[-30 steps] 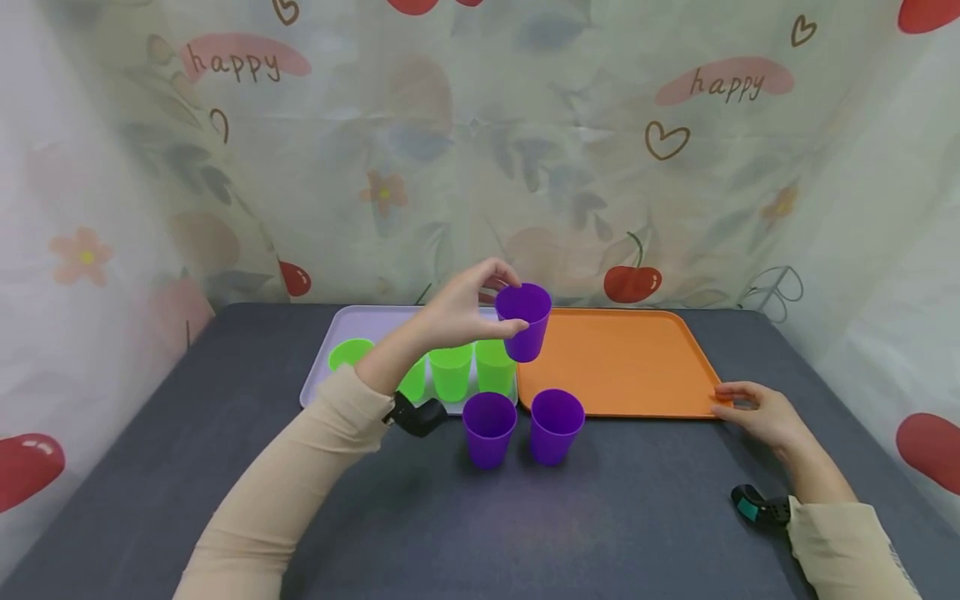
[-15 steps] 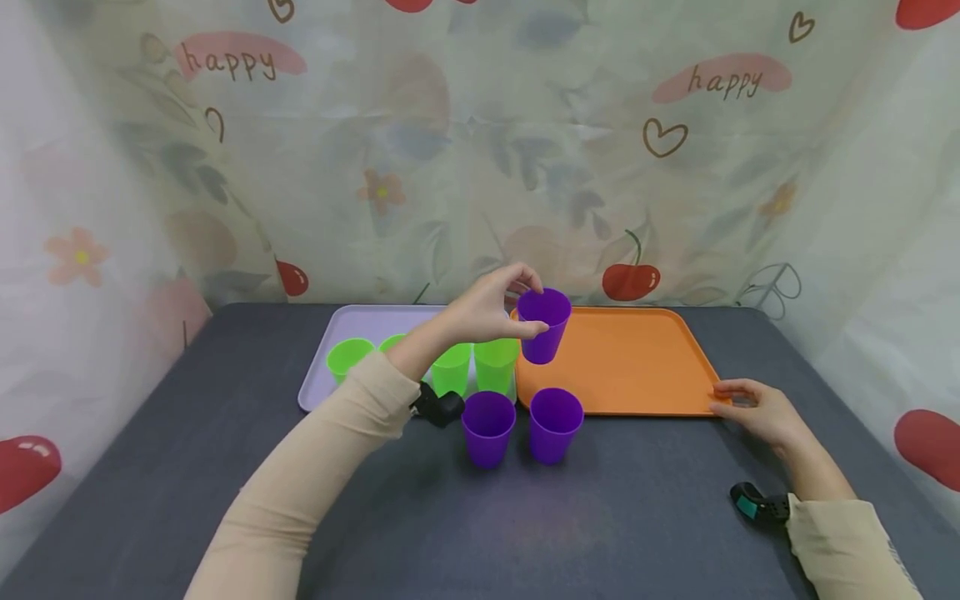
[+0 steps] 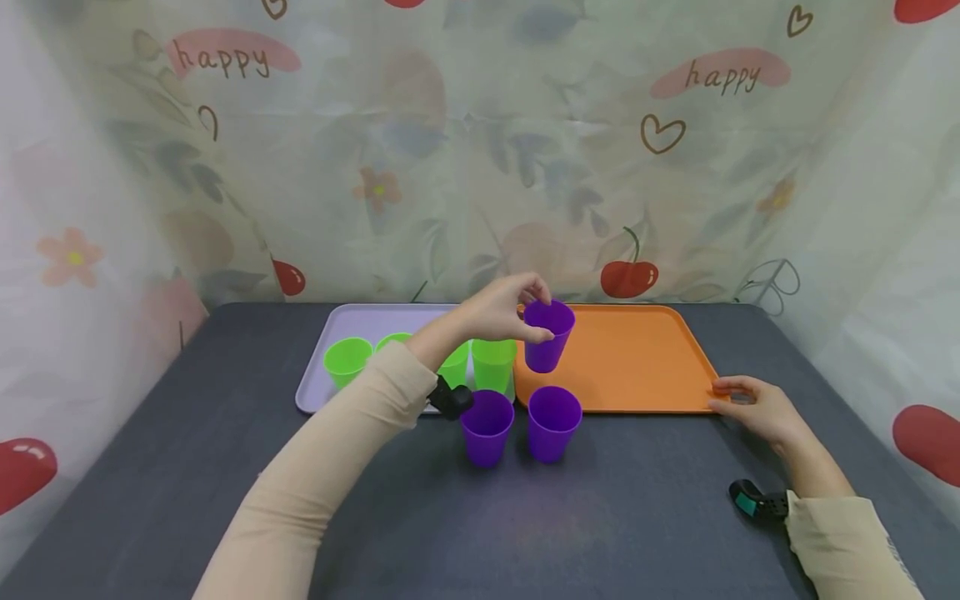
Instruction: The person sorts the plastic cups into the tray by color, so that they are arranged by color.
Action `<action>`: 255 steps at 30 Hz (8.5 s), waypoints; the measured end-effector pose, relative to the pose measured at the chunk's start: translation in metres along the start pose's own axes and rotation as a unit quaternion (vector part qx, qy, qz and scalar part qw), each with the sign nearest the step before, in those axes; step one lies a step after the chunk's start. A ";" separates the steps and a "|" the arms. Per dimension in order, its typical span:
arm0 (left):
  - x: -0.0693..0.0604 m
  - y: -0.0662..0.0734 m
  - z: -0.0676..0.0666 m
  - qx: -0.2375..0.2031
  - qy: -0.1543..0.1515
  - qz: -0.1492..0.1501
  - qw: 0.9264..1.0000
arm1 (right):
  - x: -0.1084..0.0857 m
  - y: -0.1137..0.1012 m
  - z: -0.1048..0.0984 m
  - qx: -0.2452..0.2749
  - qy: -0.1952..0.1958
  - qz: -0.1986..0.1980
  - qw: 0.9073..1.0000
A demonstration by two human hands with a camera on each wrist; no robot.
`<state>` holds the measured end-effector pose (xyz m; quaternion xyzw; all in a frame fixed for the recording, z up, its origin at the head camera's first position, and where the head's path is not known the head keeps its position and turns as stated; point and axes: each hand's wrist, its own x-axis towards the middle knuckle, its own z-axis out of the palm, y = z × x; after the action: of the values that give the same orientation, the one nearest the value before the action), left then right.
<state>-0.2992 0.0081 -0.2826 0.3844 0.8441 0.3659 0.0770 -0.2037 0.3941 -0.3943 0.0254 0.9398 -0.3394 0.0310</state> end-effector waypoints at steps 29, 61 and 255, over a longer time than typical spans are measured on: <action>0.015 -0.006 0.023 0.113 -0.087 -0.061 0.988 | 0.000 -0.002 0.000 0.002 -0.006 0.007 1.000; 0.015 -0.004 0.022 0.129 -0.097 -0.061 0.985 | 0.001 -0.001 0.001 0.000 -0.004 0.010 1.000; 0.039 0.022 0.047 0.061 -0.061 0.029 0.996 | 0.000 0.001 0.001 0.011 -0.001 0.003 1.000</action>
<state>-0.2935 0.0719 -0.2956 0.4342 0.8472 0.2911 0.0943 -0.2035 0.3948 -0.3956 0.0287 0.9357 -0.3500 0.0325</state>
